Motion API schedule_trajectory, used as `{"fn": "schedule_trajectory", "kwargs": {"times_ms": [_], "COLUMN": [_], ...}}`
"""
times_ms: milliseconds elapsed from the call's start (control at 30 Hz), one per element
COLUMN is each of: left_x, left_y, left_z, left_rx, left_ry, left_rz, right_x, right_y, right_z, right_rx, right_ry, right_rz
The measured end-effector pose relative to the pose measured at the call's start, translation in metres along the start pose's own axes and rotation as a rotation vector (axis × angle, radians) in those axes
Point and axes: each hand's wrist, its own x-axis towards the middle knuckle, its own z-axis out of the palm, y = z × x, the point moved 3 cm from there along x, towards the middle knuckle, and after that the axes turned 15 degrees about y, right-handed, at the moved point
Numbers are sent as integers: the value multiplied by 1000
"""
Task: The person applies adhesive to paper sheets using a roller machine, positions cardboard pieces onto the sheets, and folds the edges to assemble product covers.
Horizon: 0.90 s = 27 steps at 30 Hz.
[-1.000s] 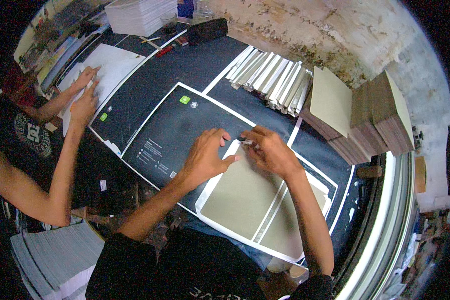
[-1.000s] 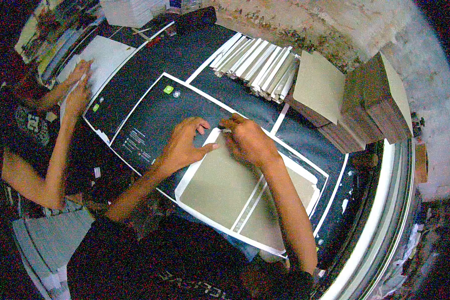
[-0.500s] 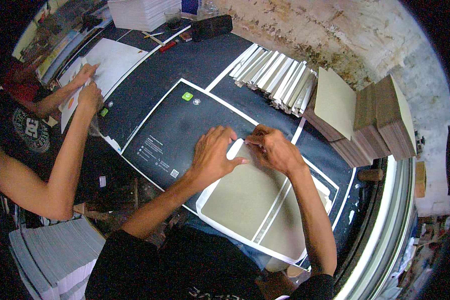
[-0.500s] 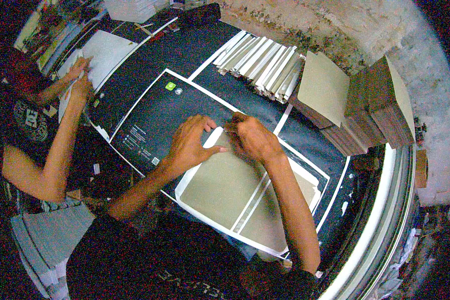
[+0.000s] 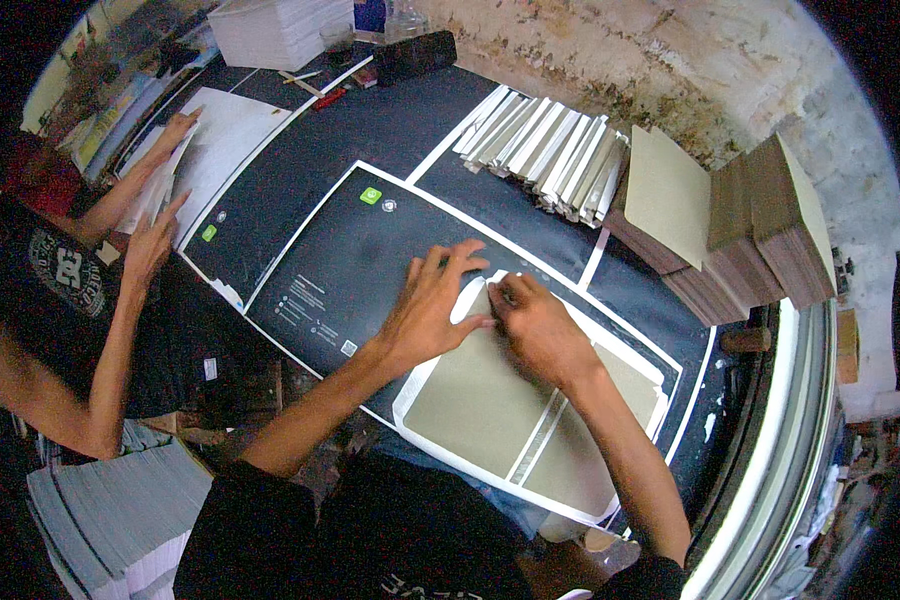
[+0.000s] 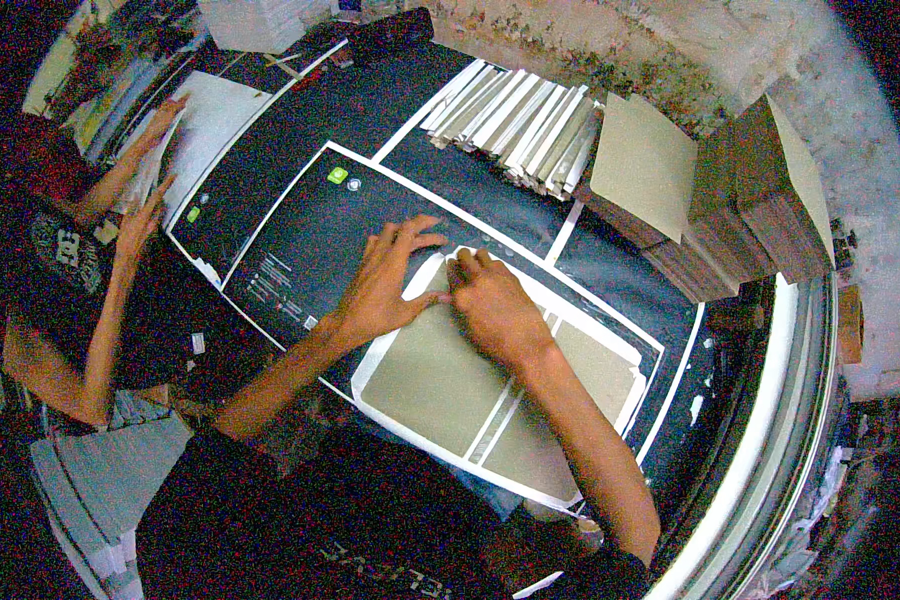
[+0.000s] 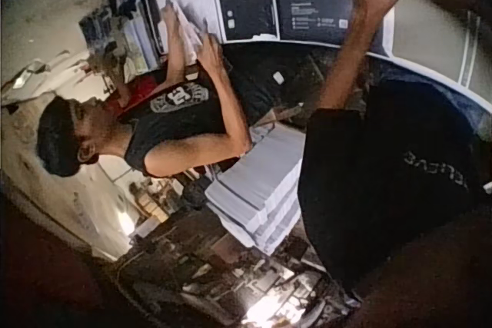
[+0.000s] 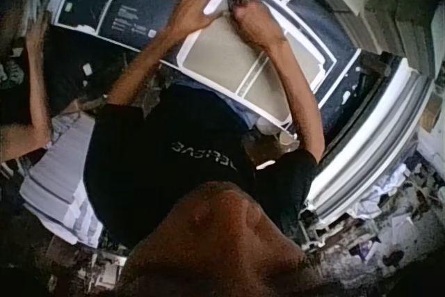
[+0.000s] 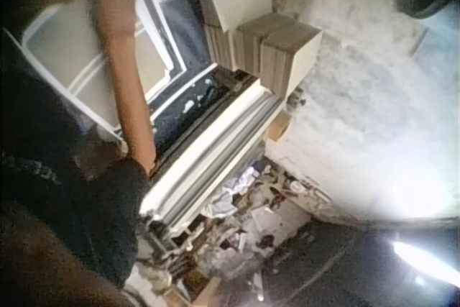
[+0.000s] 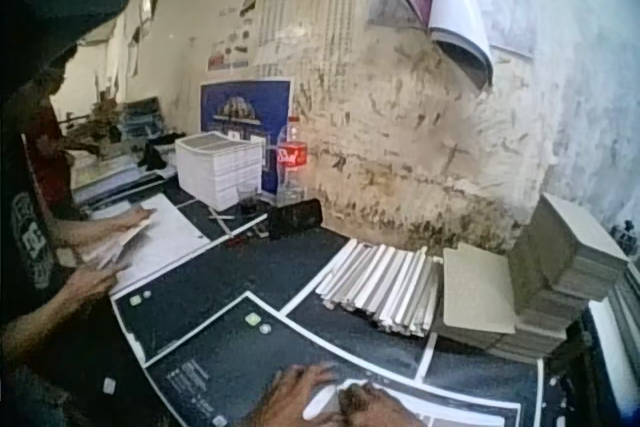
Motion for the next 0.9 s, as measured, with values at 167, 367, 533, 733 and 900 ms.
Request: {"fn": "schedule_trajectory", "kwargs": {"times_ms": [167, 367, 533, 733, 900], "left_x": [-1, -8, -11, -12, -14], "left_y": [2, 5, 6, 4, 7], "left_z": [-1, 3, 7, 8, 9], "left_rx": [132, 300, 282, 259, 231], "left_ry": [-105, -211, -222, -220, -217], "left_rz": [160, 213, 258, 244, 215], "right_x": [-20, -21, -24, -22, -23], "right_y": [18, 9, 6, 5, 5], "right_z": [-7, 11, 20, 17, 20], "right_rx": [513, 424, 340, 276, 220], "right_ry": [289, 404, 324, 318, 316], "right_rz": [367, 269, 289, 248, 194]}}
